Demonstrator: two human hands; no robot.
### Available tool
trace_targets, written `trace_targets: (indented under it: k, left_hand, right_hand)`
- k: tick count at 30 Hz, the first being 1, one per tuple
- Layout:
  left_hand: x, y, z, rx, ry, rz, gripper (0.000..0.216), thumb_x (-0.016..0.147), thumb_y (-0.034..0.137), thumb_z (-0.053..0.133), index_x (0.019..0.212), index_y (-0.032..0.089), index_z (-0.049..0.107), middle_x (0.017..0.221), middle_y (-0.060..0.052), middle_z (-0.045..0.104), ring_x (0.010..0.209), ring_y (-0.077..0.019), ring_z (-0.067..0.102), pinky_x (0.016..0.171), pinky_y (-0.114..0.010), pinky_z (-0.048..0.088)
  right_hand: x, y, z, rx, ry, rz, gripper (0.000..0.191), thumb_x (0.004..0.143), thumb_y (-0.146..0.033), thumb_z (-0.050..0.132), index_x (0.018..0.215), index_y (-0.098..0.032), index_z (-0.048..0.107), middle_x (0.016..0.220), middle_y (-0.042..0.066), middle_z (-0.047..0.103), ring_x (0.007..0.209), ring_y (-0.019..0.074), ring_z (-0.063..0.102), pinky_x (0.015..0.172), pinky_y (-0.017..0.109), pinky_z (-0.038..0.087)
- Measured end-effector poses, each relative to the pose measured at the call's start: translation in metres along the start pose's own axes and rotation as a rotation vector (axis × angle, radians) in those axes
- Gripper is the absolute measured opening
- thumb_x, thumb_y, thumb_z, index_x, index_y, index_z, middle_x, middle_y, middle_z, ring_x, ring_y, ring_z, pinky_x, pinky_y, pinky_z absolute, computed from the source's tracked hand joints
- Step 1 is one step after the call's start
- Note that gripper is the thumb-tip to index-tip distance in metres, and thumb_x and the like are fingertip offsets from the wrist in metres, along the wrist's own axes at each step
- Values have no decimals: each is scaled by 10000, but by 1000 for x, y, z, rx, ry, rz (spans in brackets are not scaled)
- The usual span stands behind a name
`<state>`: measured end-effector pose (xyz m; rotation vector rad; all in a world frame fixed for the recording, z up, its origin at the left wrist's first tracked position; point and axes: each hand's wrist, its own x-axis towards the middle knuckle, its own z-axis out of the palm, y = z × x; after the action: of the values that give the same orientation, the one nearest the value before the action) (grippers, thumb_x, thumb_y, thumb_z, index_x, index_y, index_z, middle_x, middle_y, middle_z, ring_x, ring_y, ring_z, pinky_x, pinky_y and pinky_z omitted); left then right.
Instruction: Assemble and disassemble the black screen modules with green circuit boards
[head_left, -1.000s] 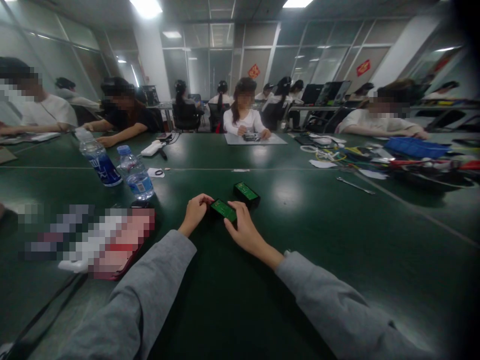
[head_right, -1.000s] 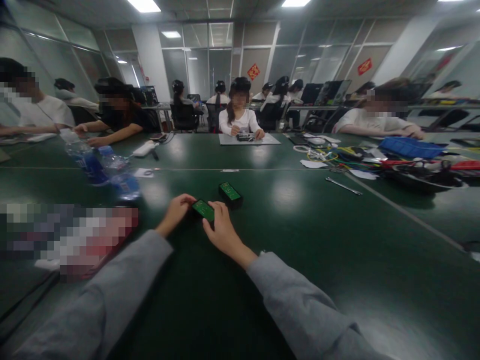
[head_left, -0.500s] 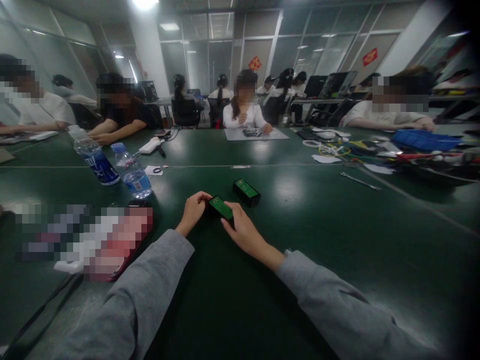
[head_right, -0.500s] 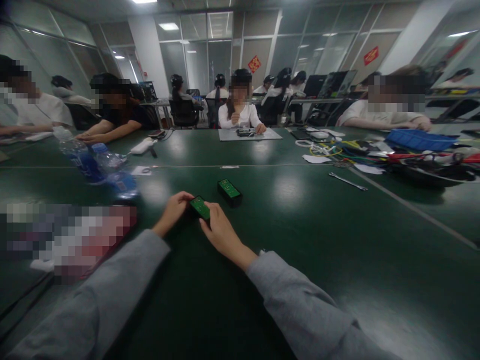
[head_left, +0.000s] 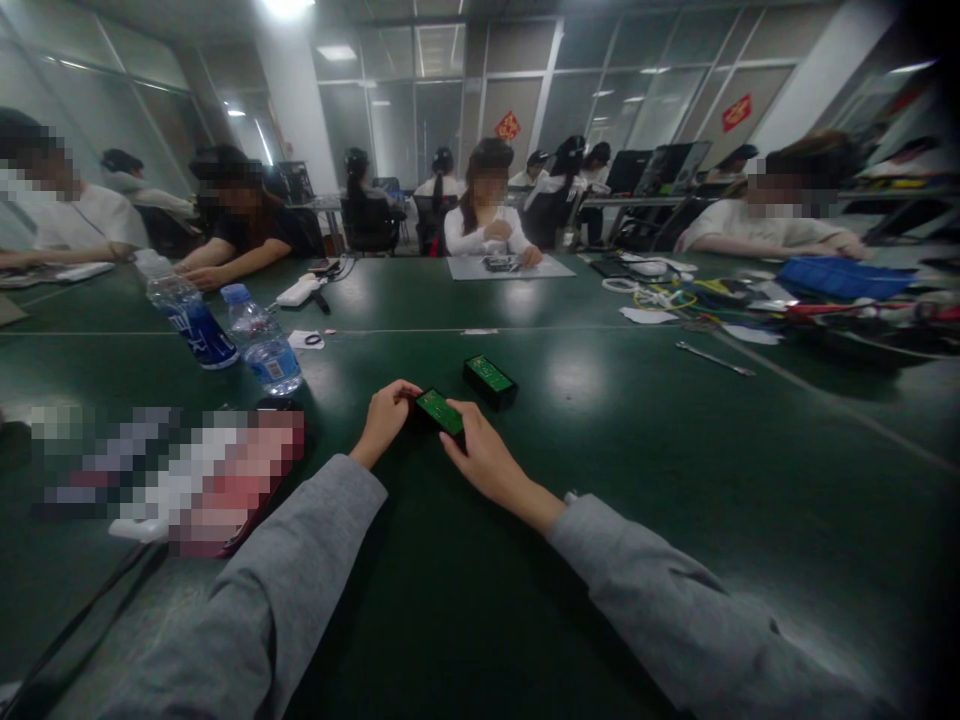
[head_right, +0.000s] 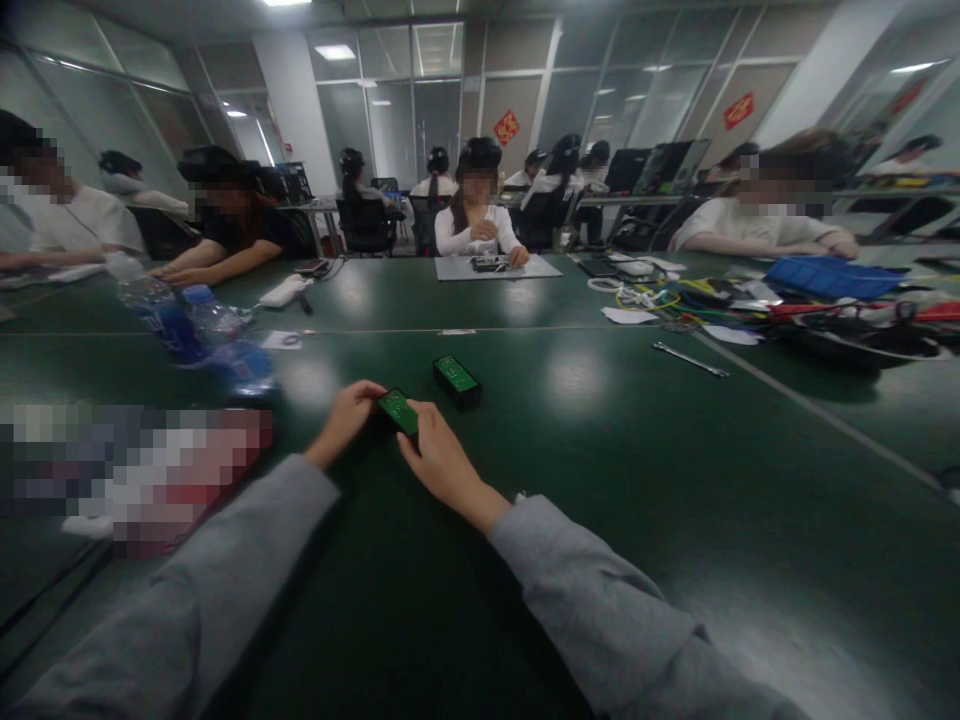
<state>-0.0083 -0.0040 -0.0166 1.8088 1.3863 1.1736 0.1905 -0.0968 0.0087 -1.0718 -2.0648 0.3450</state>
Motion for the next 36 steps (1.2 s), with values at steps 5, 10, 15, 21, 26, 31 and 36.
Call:
trace_targets:
  k: [5,10,15,21,26,31,36]
  left_hand:
    - [0,-1,1,-10,1,7,332,710,34,432,872,175,686,865,-38,706,803,-151,641,780,-291,511]
    - [-1,2,-1,-6,3,4,336,699,32,436,872,173,687,859,-38,707,793,-151,641,776,-293,515]
    - [-2,6,-3,-3,-5,6,327,698,33,440,858,172,690,857,-37,710,807,-152,646,799,-297,514]
    - [-1,3,-2,5,-9,8,329,693,25,442,865,166,684,848,-37,707,791,-153,645,781,-295,514]
    - [-2,4,-2,3,3,6,336,684,23,439,861,169,685,840,-30,705,783,-148,644,769,-286,514]
    - [-2,6,-2,8,0,4,339,685,22,439,861,172,687,841,-29,707,787,-149,644,767,-286,512]
    - [-2,6,-2,12,4,18,348,677,11,435,852,174,688,839,-27,707,791,-149,644,777,-290,512]
  right_hand:
    - [0,-1,-1,-19,-10,8,489,927,-287,500,1370,-169,330,1284,133,469,1183,248,508,1027,468,444]
    - [0,-3,-2,-18,-10,31,498,930,-297,500,1379,-172,324,1289,135,473,1180,252,513,1017,472,451]
    - [0,-4,-2,-12,-17,33,480,932,-298,490,1378,-189,348,1278,121,475,1163,248,522,1004,475,461]
    - [1,-4,-2,-44,-43,32,496,930,-277,481,1403,-207,350,1258,113,472,1134,246,522,979,452,475]
    - [1,-5,-2,-70,-58,54,468,937,-300,478,1384,-195,388,1277,118,452,1115,244,523,954,437,490]
    - [1,-7,-3,-69,-57,62,438,937,-307,474,1356,-196,410,1266,118,456,1103,250,533,932,445,503]
    - [1,-5,-3,-67,-56,62,437,935,-309,478,1353,-202,406,1259,116,458,1093,248,540,926,446,507]
